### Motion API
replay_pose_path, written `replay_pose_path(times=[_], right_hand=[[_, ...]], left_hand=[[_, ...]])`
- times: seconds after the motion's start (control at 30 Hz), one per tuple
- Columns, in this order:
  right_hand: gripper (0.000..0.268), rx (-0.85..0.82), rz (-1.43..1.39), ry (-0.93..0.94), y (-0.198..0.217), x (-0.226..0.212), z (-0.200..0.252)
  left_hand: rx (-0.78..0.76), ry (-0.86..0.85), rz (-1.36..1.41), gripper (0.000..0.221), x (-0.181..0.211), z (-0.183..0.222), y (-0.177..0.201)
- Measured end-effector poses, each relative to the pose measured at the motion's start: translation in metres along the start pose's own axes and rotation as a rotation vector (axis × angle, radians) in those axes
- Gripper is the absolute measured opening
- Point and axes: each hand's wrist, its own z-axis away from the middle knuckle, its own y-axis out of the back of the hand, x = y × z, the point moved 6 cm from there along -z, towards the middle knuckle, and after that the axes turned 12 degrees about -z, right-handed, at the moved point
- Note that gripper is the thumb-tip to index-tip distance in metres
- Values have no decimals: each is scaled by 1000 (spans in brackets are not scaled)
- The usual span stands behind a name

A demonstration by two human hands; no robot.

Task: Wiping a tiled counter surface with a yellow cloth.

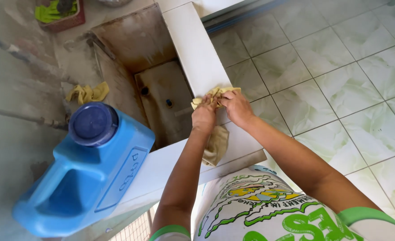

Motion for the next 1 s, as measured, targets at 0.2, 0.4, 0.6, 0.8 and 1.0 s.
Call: replay_pose_path(times=[0.2,0.4,0.6,0.8,1.0], right_hand=[[24,-137,-208,-144,0,3,42],[28,-166,-382,-107,16,-65,57],[36,-163,-290,-79,18,-93,109],[26,-130,-510,-293,39,-86,147],[44,-2,-718,-357,75,-68,155]], left_hand=[[-585,277,137,32,22,29,146],[89,169,40,32,12,84,153],[200,385,247,49,63,152,192],[217,529,480,46,100,174,213],[312,422,567,52,128,147,240]])
